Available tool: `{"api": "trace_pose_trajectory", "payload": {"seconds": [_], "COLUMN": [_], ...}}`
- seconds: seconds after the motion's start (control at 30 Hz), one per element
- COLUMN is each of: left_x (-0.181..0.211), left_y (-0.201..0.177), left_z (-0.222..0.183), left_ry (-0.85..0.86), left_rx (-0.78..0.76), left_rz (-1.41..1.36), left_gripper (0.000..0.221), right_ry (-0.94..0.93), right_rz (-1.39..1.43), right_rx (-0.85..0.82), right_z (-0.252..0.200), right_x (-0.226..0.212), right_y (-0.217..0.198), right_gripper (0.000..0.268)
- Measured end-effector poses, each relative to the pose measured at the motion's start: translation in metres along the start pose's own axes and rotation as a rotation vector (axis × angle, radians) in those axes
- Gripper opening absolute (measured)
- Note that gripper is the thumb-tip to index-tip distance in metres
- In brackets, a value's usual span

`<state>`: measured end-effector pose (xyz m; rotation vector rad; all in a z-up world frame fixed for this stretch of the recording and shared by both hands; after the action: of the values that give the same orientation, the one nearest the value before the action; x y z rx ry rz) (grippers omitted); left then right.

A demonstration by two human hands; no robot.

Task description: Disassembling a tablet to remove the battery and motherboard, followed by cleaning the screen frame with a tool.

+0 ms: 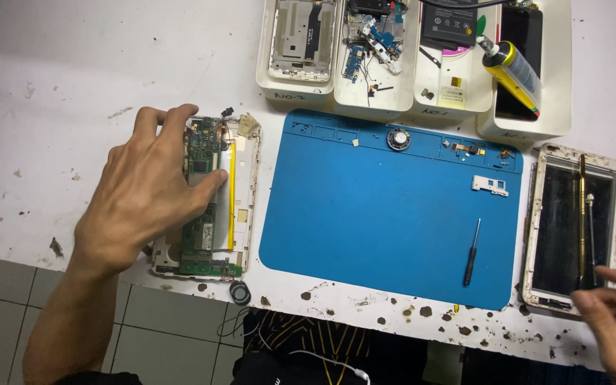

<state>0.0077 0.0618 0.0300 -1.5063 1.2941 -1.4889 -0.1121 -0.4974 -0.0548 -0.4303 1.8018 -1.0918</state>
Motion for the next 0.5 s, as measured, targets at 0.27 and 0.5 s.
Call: {"api": "trace_pose_trajectory", "payload": {"seconds": [0.27, 0.5], "left_x": [-0.001, 0.002], "left_y": [-0.005, -0.008], "left_z": [-0.002, -0.006], "left_ry": [-0.046, 0.023], "left_rx": [0.084, 0.102], "left_rz": [-0.08, -0.145], "left_gripper": [0.083, 0.079], "right_ry": [-0.064, -0.057], "right_rz": [-0.075, 0.051], "right_rx": [-0.075, -0.021], "right_z": [-0.064, -0.075], "right_x": [-0.113, -0.115], "right_y": [0.012, 0.017], "right_gripper": [0.042, 0.036]}}
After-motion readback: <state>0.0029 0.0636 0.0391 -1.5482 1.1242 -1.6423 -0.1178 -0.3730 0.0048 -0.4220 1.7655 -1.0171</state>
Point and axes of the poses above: each hand's wrist, its own z-axis towards the middle knuckle, its own y-axis out of the palm, x = y × z, the point moved 2 cm from there along z, towards the middle knuckle, and after that the axes turned 15 degrees about y, right-handed, at the moved point
